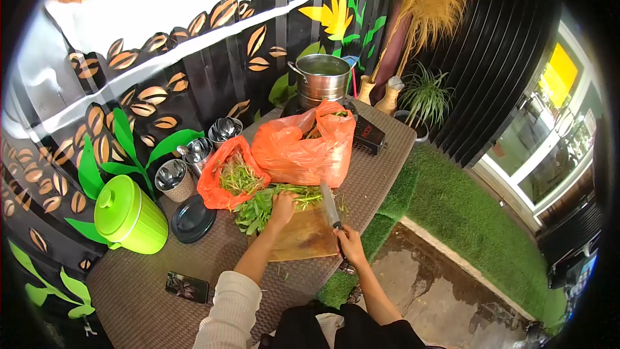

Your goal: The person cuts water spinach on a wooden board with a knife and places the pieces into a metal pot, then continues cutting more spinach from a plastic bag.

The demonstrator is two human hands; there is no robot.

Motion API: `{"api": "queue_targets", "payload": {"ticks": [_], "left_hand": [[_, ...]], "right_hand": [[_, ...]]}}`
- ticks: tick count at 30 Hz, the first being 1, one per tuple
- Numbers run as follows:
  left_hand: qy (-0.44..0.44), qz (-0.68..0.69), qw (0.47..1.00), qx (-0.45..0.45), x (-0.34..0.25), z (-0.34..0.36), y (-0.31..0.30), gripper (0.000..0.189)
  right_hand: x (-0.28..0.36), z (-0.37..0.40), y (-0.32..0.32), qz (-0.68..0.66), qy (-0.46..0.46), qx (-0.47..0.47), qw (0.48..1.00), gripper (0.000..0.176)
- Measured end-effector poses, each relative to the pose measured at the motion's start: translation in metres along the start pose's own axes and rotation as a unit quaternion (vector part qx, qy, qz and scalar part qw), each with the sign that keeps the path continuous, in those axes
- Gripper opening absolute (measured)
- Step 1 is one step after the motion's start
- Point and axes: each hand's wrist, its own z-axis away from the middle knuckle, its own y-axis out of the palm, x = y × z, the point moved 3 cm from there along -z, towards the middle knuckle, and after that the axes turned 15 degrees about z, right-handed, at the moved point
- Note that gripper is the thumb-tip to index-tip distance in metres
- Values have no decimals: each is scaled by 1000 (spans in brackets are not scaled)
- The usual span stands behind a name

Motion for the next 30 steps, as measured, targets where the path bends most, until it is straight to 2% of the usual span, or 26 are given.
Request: {"api": "queue_targets", "payload": {"ticks": [3,6,8,9,14,17,19,22,24,26,27,28,30], "left_hand": [[25,-13,999,-19,-3,2,-5,21],[39,26,998,-35,-14,8,-16,19],[28,107,991,-72,-32,16,-32,17],[59,92,990,-94,-39,19,-36,15],[72,78,992,-65,-69,33,-54,16],[51,122,990,-46,-73,47,-58,15],[12,232,972,-26,-73,59,-59,17],[-16,232,972,25,-75,84,-48,21],[-45,224,973,36,-61,102,-24,25],[-68,195,978,-2,-44,117,-6,24],[-111,212,971,-4,-43,122,-1,23],[-112,213,971,-2,-38,126,4,23],[-26,180,981,-70,-45,131,4,22]], "right_hand": [[-14,8,-1,23,9,25,999,21],[-22,19,-1,16,2,39,999,20],[-28,27,0,15,0,41,999,20],[-29,29,3,27,0,46,999,20],[-32,39,19,8,-8,51,999,19],[-37,41,25,-1,-15,37,999,19],[-36,45,25,8,-10,5,1000,20],[-33,56,20,52,-31,-26,998,22],[-37,65,16,52,-10,-26,998,24],[-41,70,15,101,-17,-44,994,23],[-45,73,14,109,-16,-47,993,24],[-48,76,16,110,-13,-48,993,24],[-48,82,16,153,-28,-60,986,33]]}}
